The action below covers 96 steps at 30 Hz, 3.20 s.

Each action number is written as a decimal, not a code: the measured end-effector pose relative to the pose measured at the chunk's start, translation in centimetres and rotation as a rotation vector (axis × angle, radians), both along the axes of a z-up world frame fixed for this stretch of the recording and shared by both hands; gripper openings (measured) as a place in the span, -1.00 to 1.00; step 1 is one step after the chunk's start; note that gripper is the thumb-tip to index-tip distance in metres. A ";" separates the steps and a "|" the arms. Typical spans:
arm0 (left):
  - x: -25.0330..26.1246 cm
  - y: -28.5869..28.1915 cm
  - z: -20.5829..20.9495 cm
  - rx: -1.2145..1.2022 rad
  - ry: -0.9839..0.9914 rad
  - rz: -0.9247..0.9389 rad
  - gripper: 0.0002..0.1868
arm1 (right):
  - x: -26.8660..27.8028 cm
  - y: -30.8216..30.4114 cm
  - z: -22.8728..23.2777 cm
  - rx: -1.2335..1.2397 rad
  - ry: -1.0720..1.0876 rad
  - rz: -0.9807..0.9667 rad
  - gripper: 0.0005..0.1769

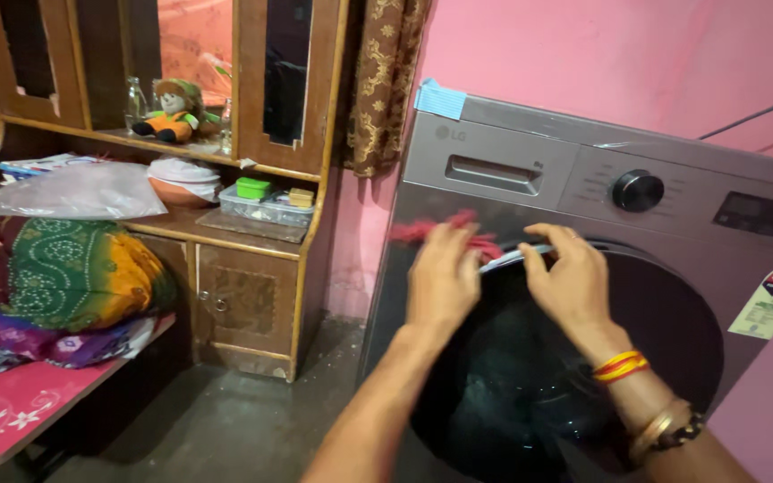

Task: The person wipes the top and front panels of a silver washing machine with a red cloth, including the detergent drawer and control dial area.

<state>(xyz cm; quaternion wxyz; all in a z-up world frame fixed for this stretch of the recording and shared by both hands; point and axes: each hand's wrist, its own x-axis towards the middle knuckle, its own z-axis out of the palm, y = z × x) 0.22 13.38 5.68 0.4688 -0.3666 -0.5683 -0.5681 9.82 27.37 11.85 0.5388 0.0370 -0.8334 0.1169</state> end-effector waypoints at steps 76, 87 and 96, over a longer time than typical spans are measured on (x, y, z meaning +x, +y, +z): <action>-4.4 -5.3 -30.4 -0.515 -0.244 0.262 -0.52 | -0.4 7.1 -3.9 0.420 0.145 -0.234 -0.89; 3.9 -7.4 -28.6 -0.264 -1.045 -0.154 -0.64 | 4.0 0.8 -6.7 0.375 0.013 -0.035 -0.70; 5.2 -5.6 -24.0 -0.016 -0.913 -0.619 -0.68 | 2.0 -3.5 -25.5 -0.829 -0.722 0.634 -0.66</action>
